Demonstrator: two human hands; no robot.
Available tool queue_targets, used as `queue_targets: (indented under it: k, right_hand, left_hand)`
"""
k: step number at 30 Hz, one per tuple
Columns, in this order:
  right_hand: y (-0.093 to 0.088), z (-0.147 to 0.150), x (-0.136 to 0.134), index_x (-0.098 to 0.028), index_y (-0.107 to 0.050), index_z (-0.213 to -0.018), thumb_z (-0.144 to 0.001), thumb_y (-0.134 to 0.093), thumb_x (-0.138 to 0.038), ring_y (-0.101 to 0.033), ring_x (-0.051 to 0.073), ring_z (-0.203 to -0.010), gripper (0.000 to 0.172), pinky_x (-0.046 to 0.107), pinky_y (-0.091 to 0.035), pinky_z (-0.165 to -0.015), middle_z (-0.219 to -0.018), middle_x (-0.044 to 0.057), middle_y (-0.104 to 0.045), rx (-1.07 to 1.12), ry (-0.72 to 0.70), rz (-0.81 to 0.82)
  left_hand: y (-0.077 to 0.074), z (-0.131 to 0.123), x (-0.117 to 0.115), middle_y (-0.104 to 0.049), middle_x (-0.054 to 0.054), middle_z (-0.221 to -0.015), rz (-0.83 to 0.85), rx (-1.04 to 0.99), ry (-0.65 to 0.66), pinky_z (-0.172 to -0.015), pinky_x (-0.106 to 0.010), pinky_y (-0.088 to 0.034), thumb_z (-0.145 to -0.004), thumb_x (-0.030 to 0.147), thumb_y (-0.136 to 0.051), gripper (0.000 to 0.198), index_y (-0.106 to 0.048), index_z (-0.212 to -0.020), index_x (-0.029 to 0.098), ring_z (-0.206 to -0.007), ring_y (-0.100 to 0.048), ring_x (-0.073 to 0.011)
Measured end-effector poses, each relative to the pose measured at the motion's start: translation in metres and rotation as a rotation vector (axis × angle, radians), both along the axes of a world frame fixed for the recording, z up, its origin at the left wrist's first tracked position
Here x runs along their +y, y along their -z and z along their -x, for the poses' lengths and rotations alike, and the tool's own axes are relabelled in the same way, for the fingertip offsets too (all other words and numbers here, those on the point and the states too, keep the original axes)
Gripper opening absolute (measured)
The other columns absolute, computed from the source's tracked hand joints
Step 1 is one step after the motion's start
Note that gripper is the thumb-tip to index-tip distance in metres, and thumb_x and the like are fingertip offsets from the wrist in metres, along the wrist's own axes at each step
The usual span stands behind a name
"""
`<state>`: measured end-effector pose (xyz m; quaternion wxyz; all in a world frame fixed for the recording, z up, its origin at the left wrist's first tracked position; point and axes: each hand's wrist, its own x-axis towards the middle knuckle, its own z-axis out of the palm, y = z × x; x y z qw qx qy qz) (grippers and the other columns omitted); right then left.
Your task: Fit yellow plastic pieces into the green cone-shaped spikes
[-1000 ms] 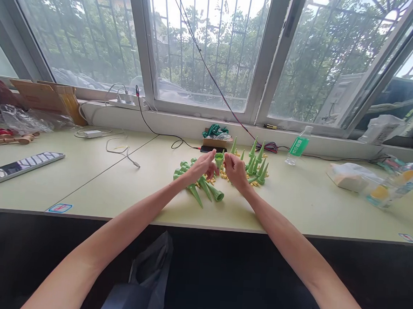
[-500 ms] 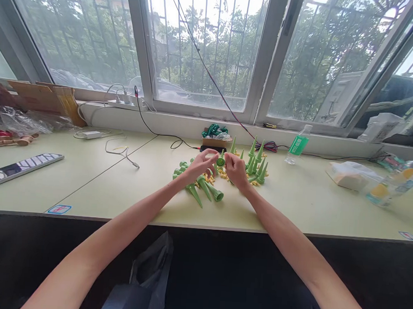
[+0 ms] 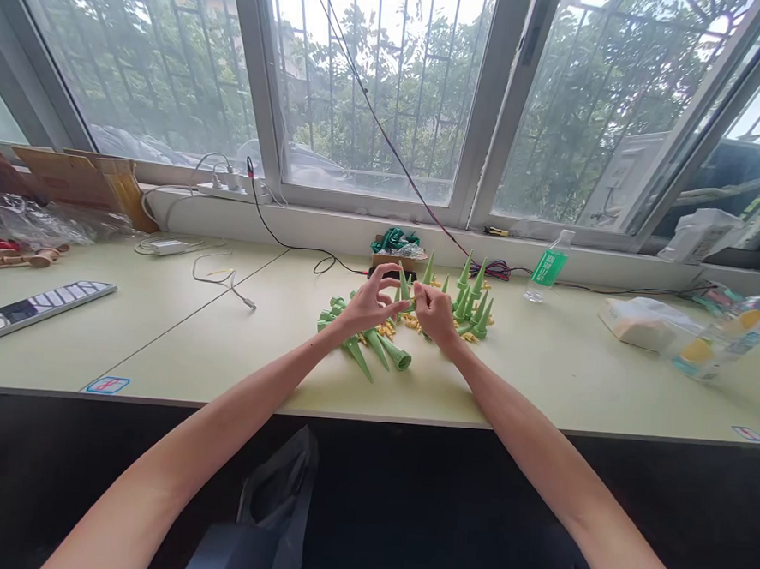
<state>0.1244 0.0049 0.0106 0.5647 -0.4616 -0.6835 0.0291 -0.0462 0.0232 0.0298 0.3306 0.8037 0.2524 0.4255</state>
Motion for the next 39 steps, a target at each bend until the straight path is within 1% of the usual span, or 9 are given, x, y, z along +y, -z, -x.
queue_targets:
  k: [6, 11, 16, 24, 27, 31, 34, 37, 39]
  right_hand:
    - [0.0021, -0.0009, 0.0018, -0.02, -0.047, -0.061, -0.099, -0.031, -0.053, -0.031, 0.012, -0.05, 0.053, 0.027, -0.026, -0.051, -0.049, -0.002, -0.038, -0.005, 0.014, -0.002]
    - [0.0031, -0.0014, 0.0025, -0.018, -0.059, -0.068, -0.099, -0.031, -0.055, -0.033, 0.012, -0.05, 0.056, 0.027, -0.027, -0.052, -0.049, -0.002, -0.042, -0.008, 0.014, -0.008]
    - [0.0036, -0.002, 0.0028, -0.017, -0.067, -0.079, -0.099, -0.03, -0.055, -0.037, 0.013, -0.051, 0.057, 0.027, -0.028, -0.053, -0.05, -0.001, -0.046, -0.034, 0.021, -0.005]
    - [0.0053, -0.0028, 0.0046, -0.019, -0.058, -0.065, -0.1, -0.032, -0.052, -0.042, 0.013, -0.051, 0.056, 0.027, -0.027, -0.052, -0.054, 0.003, -0.055, -0.055, 0.017, -0.005]
    - [0.0045, -0.0019, 0.0037, -0.02, -0.05, -0.058, -0.1, -0.031, -0.051, -0.037, 0.013, -0.049, 0.055, 0.028, -0.026, -0.052, -0.051, 0.001, -0.05, -0.05, 0.023, -0.012]
    - [0.0034, -0.0006, 0.0028, -0.022, -0.037, -0.055, -0.099, -0.033, -0.053, -0.032, 0.012, -0.049, 0.054, 0.029, -0.024, -0.052, -0.047, -0.001, -0.04, -0.029, 0.051, -0.025]
    - [0.003, -0.0005, 0.0026, -0.022, -0.038, -0.056, -0.099, -0.032, -0.056, -0.033, 0.012, -0.049, 0.055, 0.029, -0.025, -0.052, -0.05, -0.001, -0.043, -0.008, 0.057, -0.016]
    - [0.0023, -0.0005, 0.0018, -0.021, -0.04, -0.058, -0.099, -0.032, -0.058, -0.037, 0.012, -0.05, 0.056, 0.028, -0.026, -0.053, -0.052, 0.0, -0.048, 0.008, 0.06, -0.007]
    - [0.0017, -0.0003, 0.0009, -0.021, -0.04, -0.058, -0.099, -0.032, -0.059, -0.039, 0.012, -0.05, 0.056, 0.028, -0.027, -0.053, -0.053, 0.001, -0.049, 0.011, 0.059, -0.006]
  left_hand:
    - [-0.0008, -0.0012, -0.0031, -0.063, -0.011, -0.12, -0.073, 0.004, -0.043, -0.055, -0.02, -0.054, -0.078, 0.043, -0.074, 0.071, -0.036, -0.135, 0.027, -0.061, -0.066, -0.0092]
    - [-0.0005, -0.0017, -0.0032, -0.064, -0.011, -0.119, -0.083, -0.001, -0.067, -0.055, -0.019, -0.053, -0.076, 0.044, -0.075, 0.071, -0.037, -0.134, 0.027, -0.06, -0.065, -0.0088]
    - [-0.0008, -0.0016, -0.004, -0.064, -0.013, -0.122, -0.134, 0.009, -0.06, -0.052, -0.018, -0.05, -0.079, 0.042, -0.072, 0.066, -0.038, -0.134, 0.025, -0.059, -0.064, -0.008]
    - [0.0003, -0.002, -0.0034, -0.065, -0.013, -0.124, -0.234, 0.053, -0.112, -0.055, -0.02, -0.052, -0.082, 0.038, -0.067, 0.056, -0.046, -0.132, 0.023, -0.057, -0.063, -0.0075]
    - [0.0008, -0.0024, -0.0031, -0.064, -0.013, -0.125, -0.239, 0.056, -0.113, -0.054, -0.02, -0.051, -0.084, 0.038, -0.066, 0.054, -0.048, -0.133, 0.023, -0.057, -0.062, -0.007]
    - [0.0004, -0.0044, -0.0043, -0.06, -0.013, -0.128, -0.187, 0.013, -0.11, -0.048, -0.018, -0.046, -0.083, 0.042, -0.067, 0.054, -0.051, -0.132, 0.023, -0.057, -0.06, -0.0061]
    - [0.0003, -0.0062, -0.0047, -0.062, -0.01, -0.119, -0.133, -0.02, -0.132, -0.046, -0.017, -0.044, -0.083, 0.047, -0.068, 0.053, -0.053, -0.127, 0.023, -0.056, -0.059, -0.0058]
    - [0.0007, -0.0068, -0.0034, -0.066, -0.004, -0.092, -0.052, -0.057, -0.122, -0.042, -0.017, -0.04, -0.087, 0.055, -0.06, 0.046, -0.056, -0.118, 0.021, -0.046, -0.054, -0.0055]
    - [0.0007, -0.0063, -0.0024, -0.062, 0.0, -0.072, 0.005, -0.077, -0.097, -0.039, -0.018, -0.037, -0.09, 0.059, -0.054, 0.045, -0.057, -0.109, 0.019, -0.04, -0.049, -0.006]
